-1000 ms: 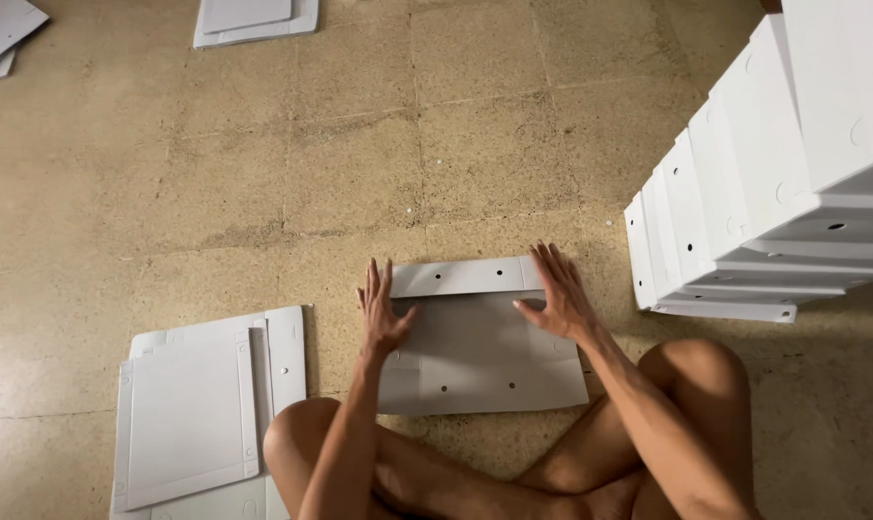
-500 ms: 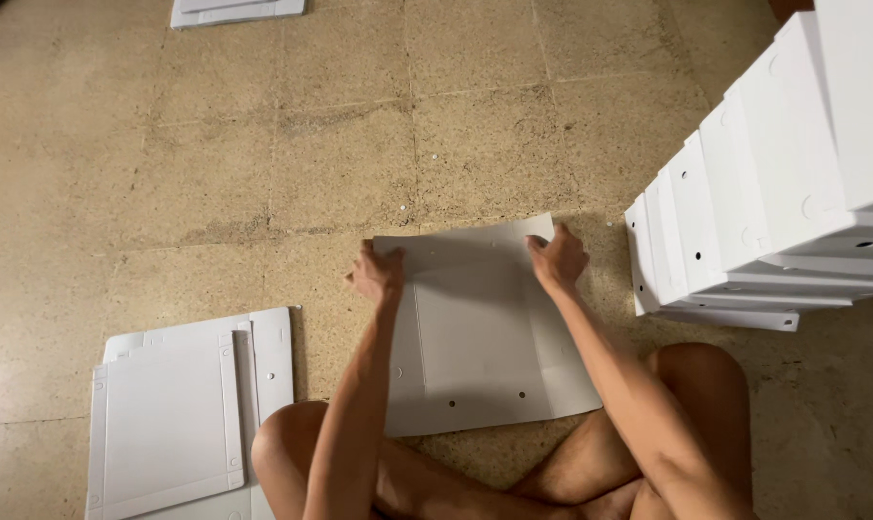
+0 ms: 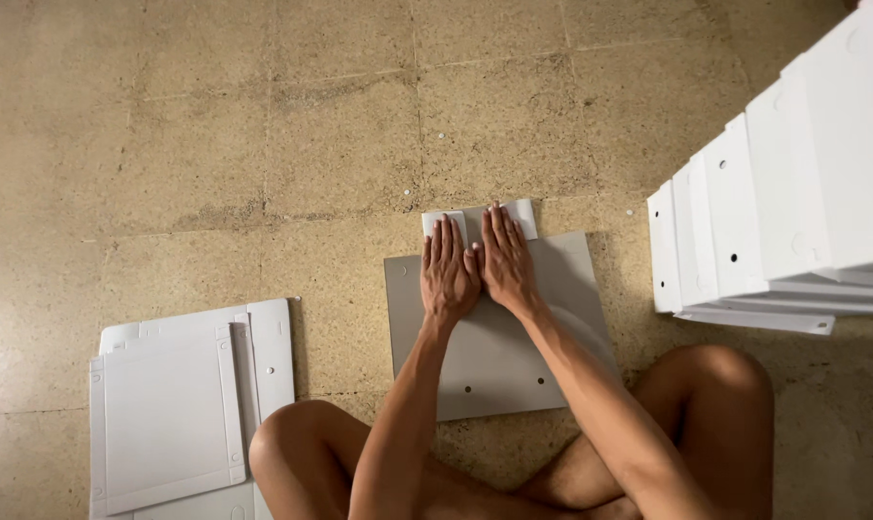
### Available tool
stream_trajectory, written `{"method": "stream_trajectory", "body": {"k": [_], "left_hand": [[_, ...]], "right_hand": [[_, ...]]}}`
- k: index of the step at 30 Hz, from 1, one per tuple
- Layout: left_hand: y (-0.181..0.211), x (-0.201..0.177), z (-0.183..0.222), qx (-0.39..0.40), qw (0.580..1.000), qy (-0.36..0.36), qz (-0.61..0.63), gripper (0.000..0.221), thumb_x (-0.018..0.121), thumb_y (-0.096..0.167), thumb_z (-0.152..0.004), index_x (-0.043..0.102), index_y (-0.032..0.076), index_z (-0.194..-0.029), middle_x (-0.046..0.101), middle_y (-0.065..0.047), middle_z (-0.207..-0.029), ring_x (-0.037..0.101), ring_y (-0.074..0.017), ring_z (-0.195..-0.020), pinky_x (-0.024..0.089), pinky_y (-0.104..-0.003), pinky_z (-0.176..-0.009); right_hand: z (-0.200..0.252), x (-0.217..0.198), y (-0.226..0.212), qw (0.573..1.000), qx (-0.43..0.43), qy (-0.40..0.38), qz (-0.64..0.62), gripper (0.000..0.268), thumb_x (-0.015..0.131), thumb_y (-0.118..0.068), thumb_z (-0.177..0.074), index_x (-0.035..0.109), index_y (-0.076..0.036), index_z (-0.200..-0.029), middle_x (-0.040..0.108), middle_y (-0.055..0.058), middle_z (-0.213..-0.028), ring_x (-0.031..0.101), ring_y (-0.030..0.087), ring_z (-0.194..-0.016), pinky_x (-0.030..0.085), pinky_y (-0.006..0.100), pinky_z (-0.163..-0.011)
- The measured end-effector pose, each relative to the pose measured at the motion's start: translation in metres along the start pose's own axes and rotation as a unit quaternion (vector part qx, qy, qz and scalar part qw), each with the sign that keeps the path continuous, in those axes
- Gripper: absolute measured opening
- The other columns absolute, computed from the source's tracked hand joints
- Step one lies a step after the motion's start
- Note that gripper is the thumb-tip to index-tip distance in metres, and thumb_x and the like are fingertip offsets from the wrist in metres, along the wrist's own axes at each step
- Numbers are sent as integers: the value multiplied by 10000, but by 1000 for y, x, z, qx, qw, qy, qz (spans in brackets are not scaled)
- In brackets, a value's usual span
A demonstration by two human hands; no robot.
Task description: The person folds and presses white cardboard sheets into small square boxes, securing the corners by hand, and places the finished boxes onto a stack.
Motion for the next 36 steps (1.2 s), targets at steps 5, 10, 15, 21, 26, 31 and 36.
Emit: {"method": "stream_trajectory", "body": {"k": [5, 10, 15, 21, 26, 31, 36], "left_hand": [[-4, 8, 0, -2, 1000, 20, -18, 599, 304, 269, -1015, 332, -6, -1546, 323, -201, -1606, 270, -331, -1502, 166, -435, -1235], [0, 0, 1, -11, 1000, -6, -23, 619, 319, 304, -1005, 307, 36, -1563, 271, -154, -1641, 219, -293, -1529, 130, -427, -1248], [-22, -8, 38, -175, 954, 237, -47, 649, 541, 403, -967, 387, 113, -1528, 324, -142, -1614, 252, -282, -1508, 58, -489, -1239], [-55, -10, 104, -395, 903, 97, 140, 877, 665, 488, -829, 215, 222, -1533, 337, -157, -1436, 442, -381, -1285, 376, -529, -1050], [-31, -21, 118, -307, 941, 81, 121, 482, 674, 142, -820, 484, 163, -1262, 638, -143, -1046, 680, -424, -947, 548, -563, -778], [16, -44, 132, -231, 958, -12, 170, 518, 517, -17, -925, 437, 145, -1410, 591, -164, -1348, 717, -362, -986, 598, -470, -785], [32, -49, 140, -124, 964, -94, 213, 858, 529, 61, -890, 38, -8, -1590, 56, -308, -1628, 47, -474, -1506, 146, -591, -1210]], "right_hand": [[1, 5, 3, 1000, -13, 28, -6, 541, 443, -262, -1019, 440, 12, -1485, 397, 227, -1556, 413, 374, -1410, 312, 462, -1161], [0, -7, 0, 998, 17, 61, -18, 617, 476, -332, -1029, 355, -15, -1544, 400, 228, -1554, 394, 385, -1426, 311, 485, -1158], [21, -46, 9, 972, 180, 147, -30, 710, 510, -416, -1001, 329, 10, -1539, 385, 263, -1546, 351, 420, -1440, 214, 611, -1144], [90, -105, 58, 899, 402, -171, -8, 1061, 615, -605, -843, 48, -146, -1613, 289, 289, -1441, 300, 497, -1346, 319, 593, -1000], [115, -77, 75, 918, 366, -106, -106, 752, 758, -380, -811, 458, -12, -1393, 569, 272, -1154, 643, 498, -1015, 539, 595, -738], [112, -114, 14, 955, 259, -34, -140, 418, 563, -76, -947, 505, 73, -1334, 638, 306, -1128, 681, 491, -985, 581, 561, -764], [112, -119, -17, 960, 155, -52, -226, 532, 426, 20, -959, 341, 118, -1475, 479, 391, -1379, 548, 542, -1187, 522, 602, -938]]}}
Point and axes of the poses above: each hand's wrist, its own z-axis away from the middle knuckle, its own x-axis out of the palm, y = z × x, the point moved 1 cm from there along -z, towards the middle knuckle
